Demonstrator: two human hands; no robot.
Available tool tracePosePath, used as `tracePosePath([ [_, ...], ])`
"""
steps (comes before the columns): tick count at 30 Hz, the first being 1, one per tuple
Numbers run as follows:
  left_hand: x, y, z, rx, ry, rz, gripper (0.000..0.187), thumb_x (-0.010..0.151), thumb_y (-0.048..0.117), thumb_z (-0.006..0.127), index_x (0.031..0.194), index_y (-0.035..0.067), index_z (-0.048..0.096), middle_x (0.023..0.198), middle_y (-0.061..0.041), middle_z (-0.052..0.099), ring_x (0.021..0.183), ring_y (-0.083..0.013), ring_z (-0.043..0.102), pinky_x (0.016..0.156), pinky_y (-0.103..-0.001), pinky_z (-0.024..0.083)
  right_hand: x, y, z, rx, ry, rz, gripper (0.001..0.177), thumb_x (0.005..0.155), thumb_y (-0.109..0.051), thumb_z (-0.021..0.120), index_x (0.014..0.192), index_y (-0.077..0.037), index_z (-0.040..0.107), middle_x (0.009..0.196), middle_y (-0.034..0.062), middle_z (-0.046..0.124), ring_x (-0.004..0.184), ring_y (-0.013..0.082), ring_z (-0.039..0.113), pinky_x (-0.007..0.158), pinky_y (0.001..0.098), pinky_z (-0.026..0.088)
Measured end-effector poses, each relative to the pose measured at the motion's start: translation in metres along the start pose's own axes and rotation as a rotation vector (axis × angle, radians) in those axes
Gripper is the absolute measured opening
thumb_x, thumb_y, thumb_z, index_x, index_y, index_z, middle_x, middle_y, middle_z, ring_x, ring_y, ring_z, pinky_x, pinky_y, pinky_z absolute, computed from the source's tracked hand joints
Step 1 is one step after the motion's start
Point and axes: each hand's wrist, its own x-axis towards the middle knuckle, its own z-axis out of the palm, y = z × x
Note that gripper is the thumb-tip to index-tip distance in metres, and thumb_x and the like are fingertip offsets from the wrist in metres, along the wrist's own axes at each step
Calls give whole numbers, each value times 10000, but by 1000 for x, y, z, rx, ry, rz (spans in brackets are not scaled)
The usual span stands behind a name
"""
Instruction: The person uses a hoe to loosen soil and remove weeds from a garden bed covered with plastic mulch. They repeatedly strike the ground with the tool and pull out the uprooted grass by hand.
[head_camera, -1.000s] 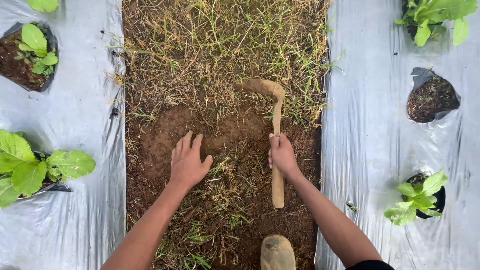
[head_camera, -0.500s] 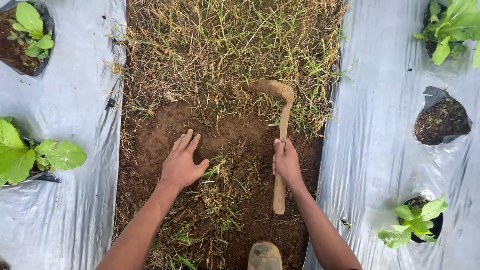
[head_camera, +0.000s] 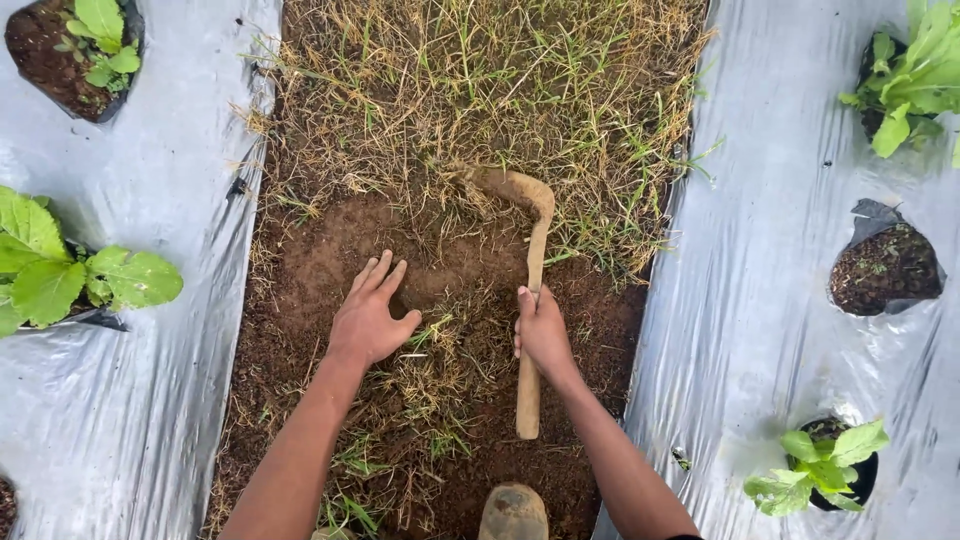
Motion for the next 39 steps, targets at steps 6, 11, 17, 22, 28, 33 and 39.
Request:
tracePosePath([
  [6,2,0,13,37,40,-8,794,903,445,606,1619,241,330,1725,33,167,1588,-211,158,1306,-405,222,8,24,-11,-83,3,-25,351,1087,-222,404,1152,104,516,593,108,556,390,171,568,310,298,518],
  [11,1,-2,16,6,58,2,790,914,433,603,1622,225,322,1726,17,153,1590,-227,140,1319,-411,181,6,5,-6,-82,-15,-50,345,1091,-210,392,1167,100,522,596,102,557,403,157,564,308,290,518],
  [17,0,-3,12,-67,43,17,786,929,463,597,1622,219,318,1725,14,151,1594,-227,121,1328,-420,149,-10,18,-8,-75,-6,10,368,1089,-206,389,1205,122,509,602,104,544,408,159,560,309,286,521],
  [22,-1,-3,12,-105,33,-4,815,912,567,583,1618,248,329,1728,51,144,1598,-193,110,1327,-399,114,15,7,9,-69,-27,-57,391,1091,-233,392,1232,114,505,610,118,554,428,170,577,317,310,540],
  [28,-4,-4,2,-134,-15,12,795,936,524,591,1622,235,312,1728,49,122,1599,-200,96,1334,-397,127,-1,13,4,-146,-84,-15,410,1087,-216,405,1266,140,503,603,110,565,395,160,573,309,289,532],
  [33,-3,-4,3,-139,-19,22,799,939,493,599,1628,226,294,1730,36,115,1600,-214,89,1337,-408,130,19,-3,9,-182,-56,-79,393,1093,-240,391,1196,117,520,598,122,574,379,181,579,311,309,522],
  [39,2,-10,10,-143,-22,11,837,894,511,632,1623,265,304,1736,74,104,1603,-186,80,1329,-394,117,-16,38,-2,-223,-88,-11,333,1082,-229,416,1097,71,559,550,121,564,352,206,571,321,319,500],
])
